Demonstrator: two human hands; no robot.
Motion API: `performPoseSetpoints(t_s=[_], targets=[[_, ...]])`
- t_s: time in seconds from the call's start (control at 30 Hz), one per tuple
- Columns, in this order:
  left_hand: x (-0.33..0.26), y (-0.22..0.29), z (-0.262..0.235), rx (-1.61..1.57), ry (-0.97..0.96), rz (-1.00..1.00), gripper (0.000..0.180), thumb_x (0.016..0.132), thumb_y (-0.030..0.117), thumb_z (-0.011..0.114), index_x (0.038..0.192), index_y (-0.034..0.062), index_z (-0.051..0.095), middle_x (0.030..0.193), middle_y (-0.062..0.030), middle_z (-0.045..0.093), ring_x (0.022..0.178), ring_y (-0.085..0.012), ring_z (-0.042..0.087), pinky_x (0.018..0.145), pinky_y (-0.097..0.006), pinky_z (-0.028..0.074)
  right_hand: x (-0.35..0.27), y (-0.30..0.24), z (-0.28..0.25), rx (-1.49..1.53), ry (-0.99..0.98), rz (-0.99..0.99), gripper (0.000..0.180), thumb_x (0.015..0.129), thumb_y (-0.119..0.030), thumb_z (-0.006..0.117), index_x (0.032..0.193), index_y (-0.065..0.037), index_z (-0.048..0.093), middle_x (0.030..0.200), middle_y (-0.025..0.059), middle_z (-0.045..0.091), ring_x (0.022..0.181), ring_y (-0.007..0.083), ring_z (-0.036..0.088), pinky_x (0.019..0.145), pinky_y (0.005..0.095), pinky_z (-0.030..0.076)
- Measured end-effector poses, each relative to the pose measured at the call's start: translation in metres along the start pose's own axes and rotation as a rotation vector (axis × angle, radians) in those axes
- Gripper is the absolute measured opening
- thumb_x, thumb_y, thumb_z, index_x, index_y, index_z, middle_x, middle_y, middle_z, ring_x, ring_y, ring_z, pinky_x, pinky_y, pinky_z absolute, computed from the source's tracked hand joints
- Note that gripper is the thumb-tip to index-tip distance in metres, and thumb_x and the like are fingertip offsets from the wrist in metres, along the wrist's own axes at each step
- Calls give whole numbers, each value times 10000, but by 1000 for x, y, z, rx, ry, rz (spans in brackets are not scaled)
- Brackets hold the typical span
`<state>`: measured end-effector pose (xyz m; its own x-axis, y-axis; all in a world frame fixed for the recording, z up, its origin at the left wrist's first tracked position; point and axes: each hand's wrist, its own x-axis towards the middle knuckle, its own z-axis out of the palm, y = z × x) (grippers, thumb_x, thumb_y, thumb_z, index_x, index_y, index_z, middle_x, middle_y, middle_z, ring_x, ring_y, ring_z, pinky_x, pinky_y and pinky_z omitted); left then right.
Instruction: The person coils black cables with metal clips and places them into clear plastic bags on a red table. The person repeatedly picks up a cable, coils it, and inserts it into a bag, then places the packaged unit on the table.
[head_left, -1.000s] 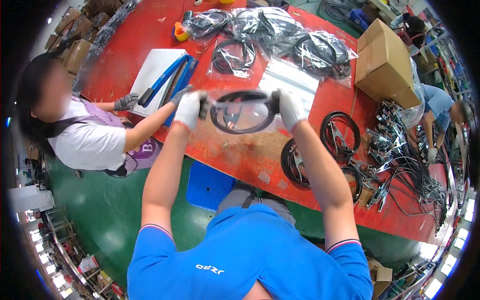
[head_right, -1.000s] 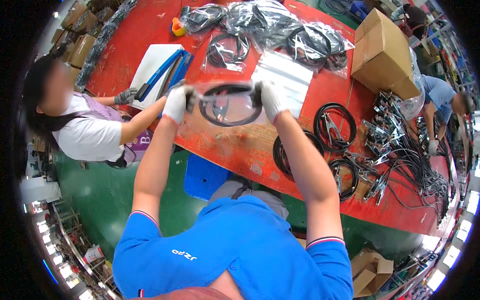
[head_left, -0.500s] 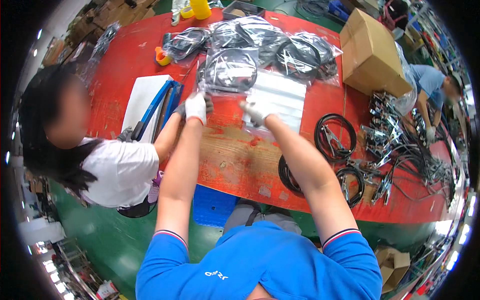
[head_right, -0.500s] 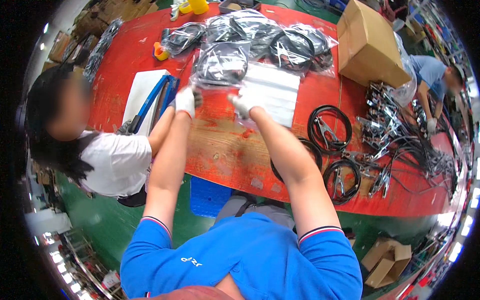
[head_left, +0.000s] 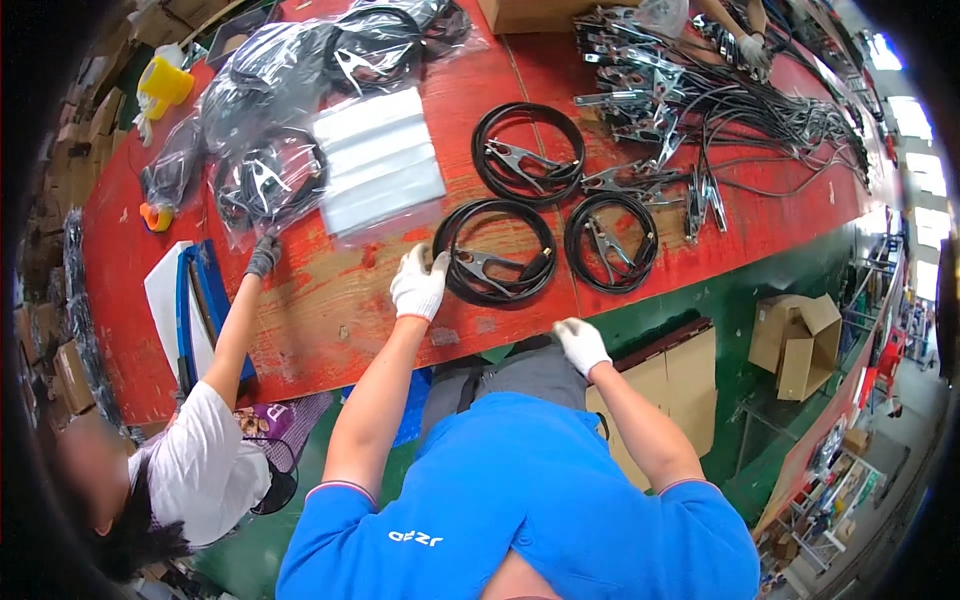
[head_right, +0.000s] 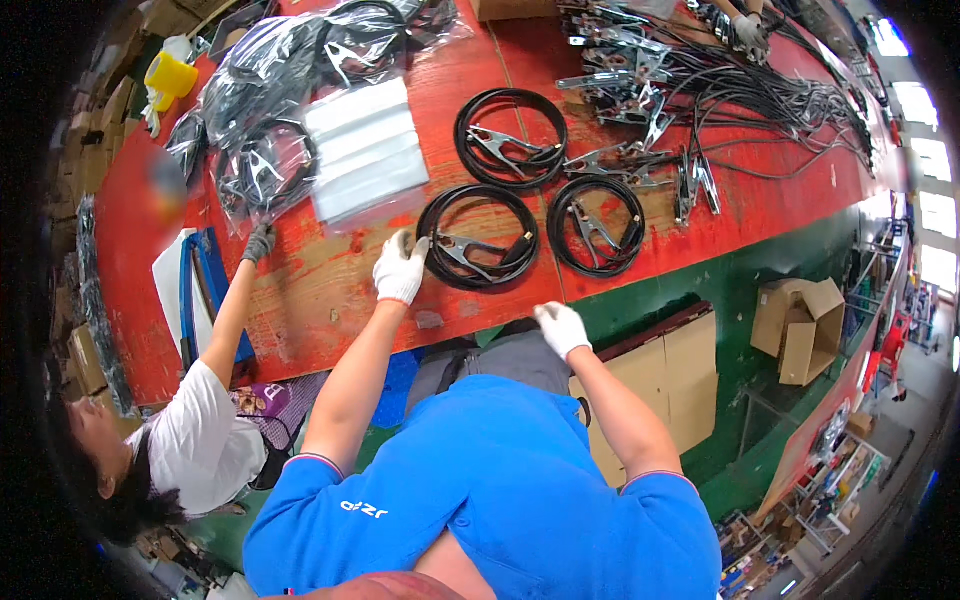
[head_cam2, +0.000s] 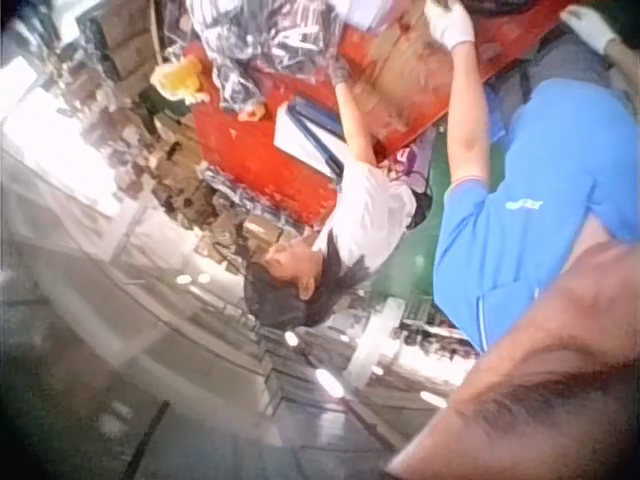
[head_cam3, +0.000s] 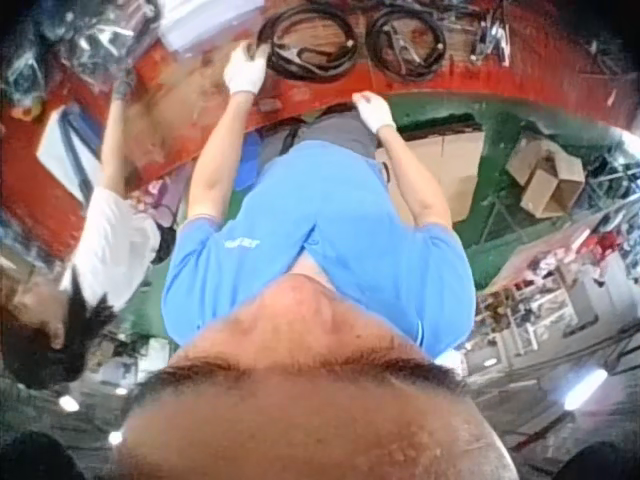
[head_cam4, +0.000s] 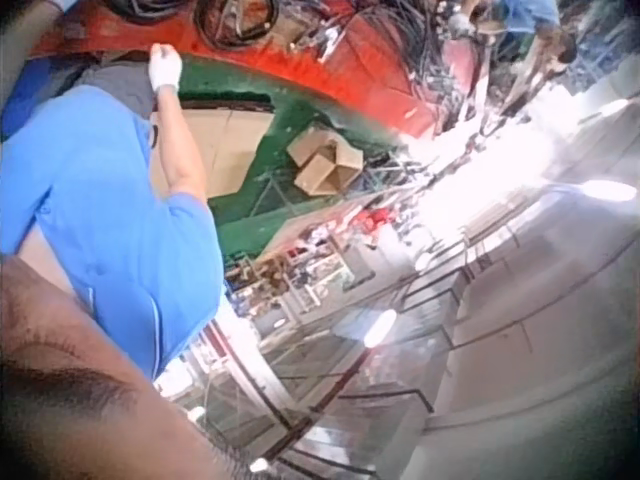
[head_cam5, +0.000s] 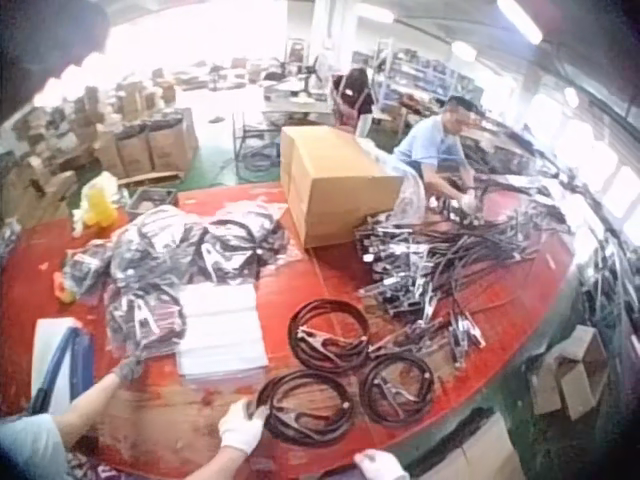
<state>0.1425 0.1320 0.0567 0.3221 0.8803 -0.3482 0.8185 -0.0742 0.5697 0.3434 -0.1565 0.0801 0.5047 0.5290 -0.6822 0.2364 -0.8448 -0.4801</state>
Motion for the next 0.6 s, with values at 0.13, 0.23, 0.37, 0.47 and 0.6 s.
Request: performPoseSetpoints(t_s=[0.13, 0.23, 0.37, 0.47, 0.6], targets=[[10, 41, 11, 171, -91, -215, 902, 886, 645, 661, 1524, 39, 467, 1432, -294, 560, 1275, -463, 591, 1078, -499, 476, 40, -4, -10, -41, 278, -276, 391, 983, -362, 637, 1242, -70, 675, 1173, 218, 707, 1125, 399, 679, 954, 474, 540], [-1, 51, 23, 172, 5, -294, 917, 896, 651, 646, 1546, 42, 433, 1406, -326, 555, 1241, -480, 610, 1052, -527, 489, 73, -48, -15, -131, 319, -297, 576, 976, -382, 636, 1464, -107, 503, 1426, 211, 565, 1140, 437, 665, 978, 512, 540], [-21, 31, 49, 162, 67, -345, 708, 996, 547, 544, 1523, 77, 486, 1378, -342, 573, 1161, -511, 643, 1014, -535, 507, 125, -90, -30, -302, 139, -267, 691, 972, -405, 623, 1511, -36, 397, 1359, 278, 563, 1059, 457, 687, 921, 523, 567], [-16, 6, 66, 105, 216, -290, 537, 1009, 441, 557, 1438, 119, 583, 1294, -285, 641, 1177, -468, 641, 1026, -510, 501, 144, -92, -21, -374, 71, -311, 701, 971, -413, 623, 1490, 2, 399, 1316, 321, 570, 1033, 465, 696, 896, 510, 582], [-11, -8, 54, 19, 295, -311, 467, 984, 424, 618, 1362, 158, 685, 1259, -226, 673, 1154, -422, 663, 1022, -485, 506, 113, -92, 0, -419, -18, -298, 770, 979, -478, 602, 1462, 82, 388, 1255, 323, 608, 990, 465, 715, 851, 513, 590]])
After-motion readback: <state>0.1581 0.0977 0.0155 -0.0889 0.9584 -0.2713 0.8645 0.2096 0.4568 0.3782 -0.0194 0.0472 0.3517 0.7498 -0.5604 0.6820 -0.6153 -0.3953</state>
